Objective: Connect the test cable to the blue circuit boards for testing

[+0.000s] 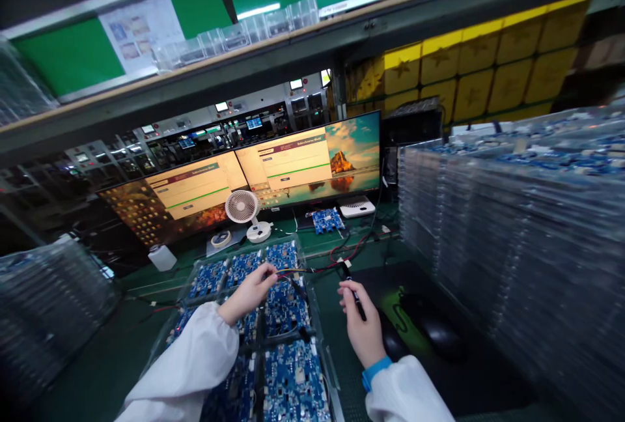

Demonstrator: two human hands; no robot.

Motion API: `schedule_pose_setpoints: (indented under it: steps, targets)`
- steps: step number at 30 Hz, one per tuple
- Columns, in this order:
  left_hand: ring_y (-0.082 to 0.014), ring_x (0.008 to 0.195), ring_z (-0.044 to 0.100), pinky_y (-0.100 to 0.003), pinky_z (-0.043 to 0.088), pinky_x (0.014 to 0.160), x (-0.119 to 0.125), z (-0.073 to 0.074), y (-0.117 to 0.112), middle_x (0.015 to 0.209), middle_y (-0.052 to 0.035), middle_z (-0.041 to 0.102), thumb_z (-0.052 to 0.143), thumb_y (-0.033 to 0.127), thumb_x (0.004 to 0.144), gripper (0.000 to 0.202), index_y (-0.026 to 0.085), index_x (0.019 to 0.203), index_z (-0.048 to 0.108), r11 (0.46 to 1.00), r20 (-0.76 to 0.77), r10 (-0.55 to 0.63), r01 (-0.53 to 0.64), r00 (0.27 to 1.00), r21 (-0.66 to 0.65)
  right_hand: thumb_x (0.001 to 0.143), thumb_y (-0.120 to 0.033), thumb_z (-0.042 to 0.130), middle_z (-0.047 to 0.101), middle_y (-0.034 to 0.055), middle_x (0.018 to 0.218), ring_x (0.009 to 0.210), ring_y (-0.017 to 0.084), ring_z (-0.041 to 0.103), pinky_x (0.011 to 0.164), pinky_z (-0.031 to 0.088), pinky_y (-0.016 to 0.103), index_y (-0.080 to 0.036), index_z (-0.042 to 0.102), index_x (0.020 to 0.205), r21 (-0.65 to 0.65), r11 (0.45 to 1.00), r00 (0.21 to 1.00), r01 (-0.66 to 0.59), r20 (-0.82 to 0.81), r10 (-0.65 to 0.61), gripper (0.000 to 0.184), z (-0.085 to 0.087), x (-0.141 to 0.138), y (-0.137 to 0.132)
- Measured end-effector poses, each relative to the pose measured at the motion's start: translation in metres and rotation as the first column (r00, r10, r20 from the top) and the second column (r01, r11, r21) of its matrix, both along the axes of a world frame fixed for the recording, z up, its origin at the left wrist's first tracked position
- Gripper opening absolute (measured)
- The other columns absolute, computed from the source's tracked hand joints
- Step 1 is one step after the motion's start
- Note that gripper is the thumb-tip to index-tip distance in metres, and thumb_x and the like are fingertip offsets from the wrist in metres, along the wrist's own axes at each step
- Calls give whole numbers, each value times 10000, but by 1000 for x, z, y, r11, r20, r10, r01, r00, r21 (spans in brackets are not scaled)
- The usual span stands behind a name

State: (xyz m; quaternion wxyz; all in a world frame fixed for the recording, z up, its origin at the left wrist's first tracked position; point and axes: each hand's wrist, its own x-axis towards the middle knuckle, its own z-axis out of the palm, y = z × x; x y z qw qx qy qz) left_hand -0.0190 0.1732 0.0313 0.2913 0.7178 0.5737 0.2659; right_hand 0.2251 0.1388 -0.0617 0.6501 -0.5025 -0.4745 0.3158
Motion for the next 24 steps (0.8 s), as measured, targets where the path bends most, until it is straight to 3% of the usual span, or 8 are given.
schedule_pose_setpoints:
  steps: [2, 5, 9, 13, 19, 24]
  targets:
    - [-133, 724, 501, -261, 416, 716, -2, 0, 0, 749, 51, 523, 424, 348, 898, 163, 216, 896, 519, 1000, 43, -21, 21, 999, -2, 835, -696, 529, 674, 79, 867, 664, 164, 612, 611, 552, 291, -202, 645, 940, 2, 1000, 1000, -15, 11, 15, 519, -1, -1, -1]
    - [-134, 781, 524, -262, 418, 773, -5, 6, -2, 793, 36, 567, 499, 333, 878, 163, 196, 884, 586, 981, 34, -185, 186, 982, -58, 841, -694, 523, 674, 77, 869, 666, 165, 614, 623, 554, 295, -204, 644, 944, 5, 1000, 999, -25, 23, 25, 515, -1, -1, -1]
    - [-152, 849, 569, -264, 426, 837, -12, 13, -4, 852, 13, 626, 690, 318, 771, 152, 187, 841, 721, 892, -44, -402, 380, 915, -246, 855, -688, 507, 667, 77, 872, 671, 164, 612, 616, 553, 291, -204, 637, 945, 2, 1000, 999, -23, 35, 23, 509, -1, 0, 0]
    - [-147, 824, 565, -251, 423, 815, -16, 11, -4, 856, 12, 624, 742, 345, 736, 173, 213, 843, 773, 898, -161, -381, 323, 911, -297, 859, -689, 501, 666, 75, 876, 681, 166, 610, 623, 554, 293, -208, 632, 952, -7, 999, 998, -33, 47, 34, 506, -2, 0, 0]
    - [-157, 859, 594, -252, 436, 835, -7, -4, -11, 889, -17, 675, 609, 300, 846, 229, 210, 981, 770, 920, -146, -354, 315, 924, -235, 887, -684, 455, 665, 91, 935, 722, 173, 634, 650, 559, 303, -209, 597, 987, -23, 996, 993, -88, 75, 90, 506, -7, 0, 1]
    - [-163, 868, 634, -235, 451, 811, 1, -14, -18, 909, -28, 718, 667, 221, 800, 172, 208, 935, 773, 911, -228, -407, 373, 884, -177, 941, -645, 364, 580, 139, 1291, 845, 187, 691, 668, 582, 319, -235, 511, 1080, -46, 959, 950, -278, 134, 282, 458, -11, -6, 1]
